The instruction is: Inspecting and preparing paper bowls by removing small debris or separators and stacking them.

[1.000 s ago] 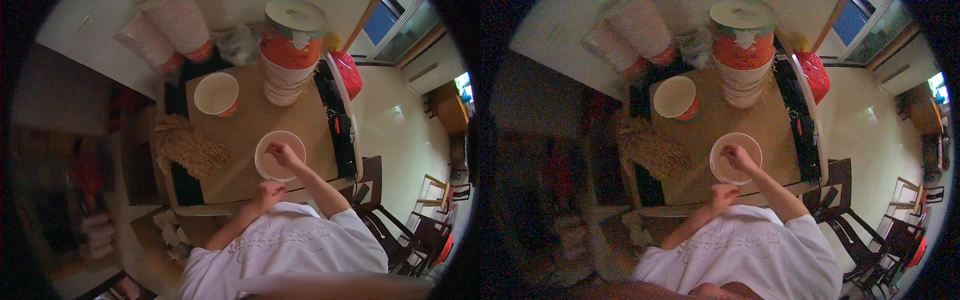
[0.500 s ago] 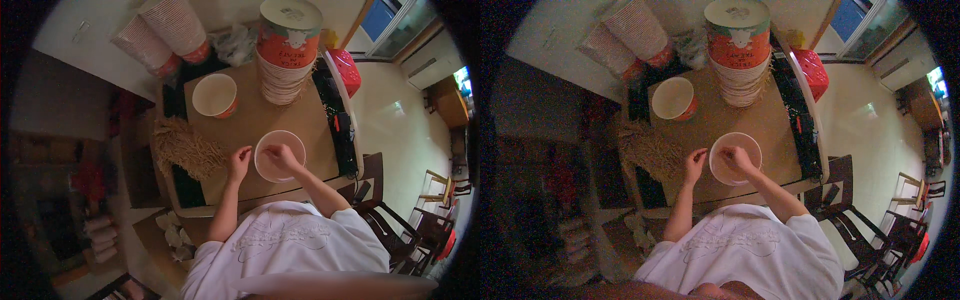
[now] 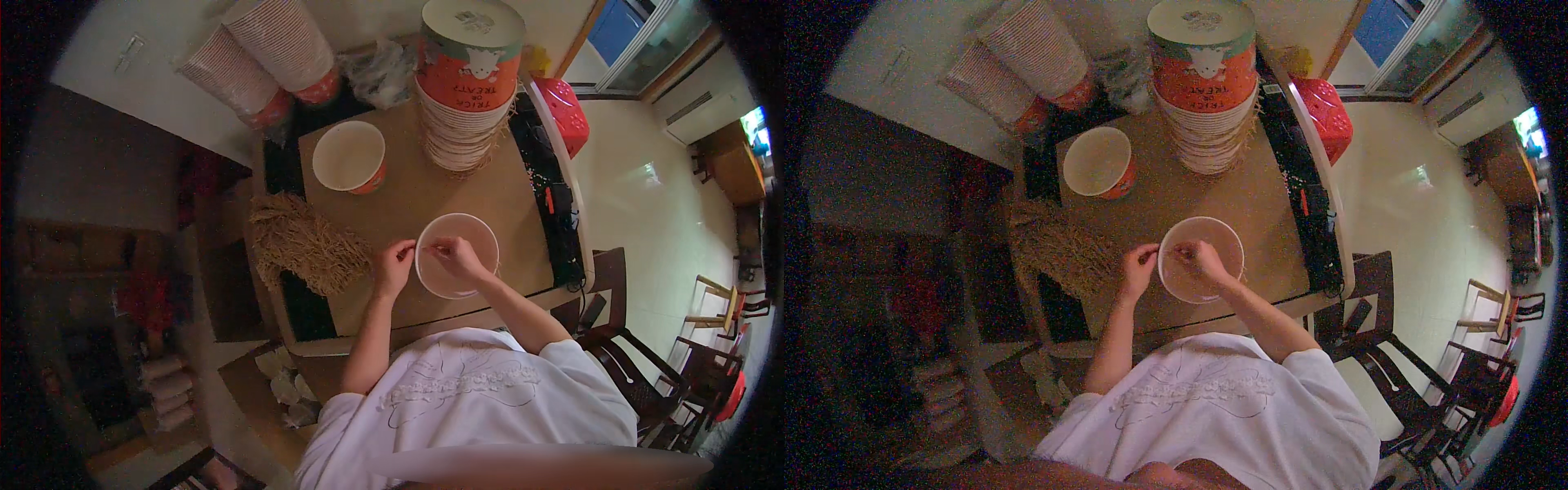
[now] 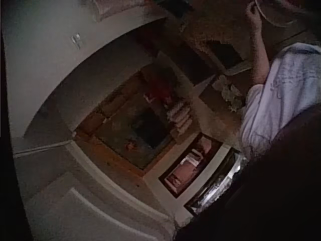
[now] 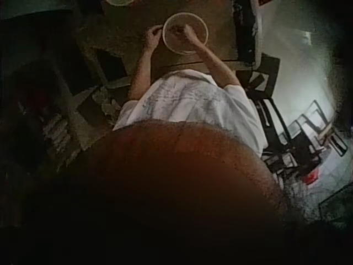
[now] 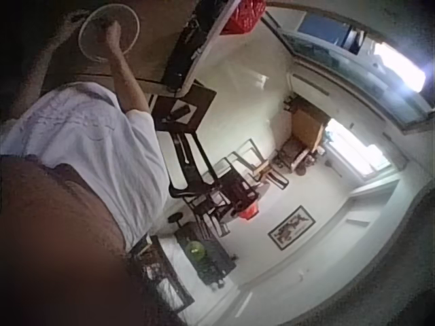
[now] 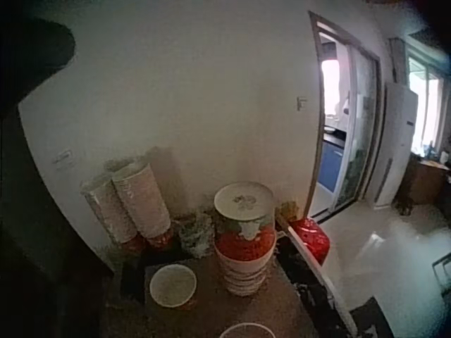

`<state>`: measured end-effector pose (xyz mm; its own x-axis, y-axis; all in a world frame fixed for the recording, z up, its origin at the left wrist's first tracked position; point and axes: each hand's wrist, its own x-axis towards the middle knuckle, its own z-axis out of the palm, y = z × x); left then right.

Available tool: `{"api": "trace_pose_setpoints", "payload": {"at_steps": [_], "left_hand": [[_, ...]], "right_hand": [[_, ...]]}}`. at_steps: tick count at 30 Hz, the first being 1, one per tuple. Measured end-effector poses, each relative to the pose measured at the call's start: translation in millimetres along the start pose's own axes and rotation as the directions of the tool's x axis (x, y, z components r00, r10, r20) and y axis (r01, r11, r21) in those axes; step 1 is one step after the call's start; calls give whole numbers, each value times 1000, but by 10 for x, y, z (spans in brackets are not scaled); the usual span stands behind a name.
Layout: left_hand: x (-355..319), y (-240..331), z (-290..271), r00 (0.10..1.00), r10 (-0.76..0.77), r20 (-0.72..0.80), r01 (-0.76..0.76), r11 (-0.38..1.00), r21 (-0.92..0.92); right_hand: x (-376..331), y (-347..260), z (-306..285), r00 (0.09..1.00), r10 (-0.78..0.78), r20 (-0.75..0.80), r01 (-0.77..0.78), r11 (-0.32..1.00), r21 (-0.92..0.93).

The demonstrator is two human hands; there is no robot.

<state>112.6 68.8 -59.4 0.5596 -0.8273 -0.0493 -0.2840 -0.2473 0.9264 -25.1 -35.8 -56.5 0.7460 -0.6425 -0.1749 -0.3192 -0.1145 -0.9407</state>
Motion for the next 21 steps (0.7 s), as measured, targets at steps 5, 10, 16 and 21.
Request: {"api": "trace_pose_setpoints", "payload": {"at_steps": [5,10,16,21], "left_hand": [[-16,-18,-32,999,-37,33,37,999,0],[-10,-43,-9,1000,-3,17,3,1000,-12],[-8,-61,11,999,49,-21,-48,998,39],[3,-56,40,996,79,-27,-78,996,46]], "right_hand": [[-9,-138,-2,1000,-22,4,22,997,-72],[28,-55,19,1000,-4,12,5,997,-83],[37,-24,56,999,-36,-20,33,992,-119],[70,9,53,1000,5,13,-2,974,-227]]}}
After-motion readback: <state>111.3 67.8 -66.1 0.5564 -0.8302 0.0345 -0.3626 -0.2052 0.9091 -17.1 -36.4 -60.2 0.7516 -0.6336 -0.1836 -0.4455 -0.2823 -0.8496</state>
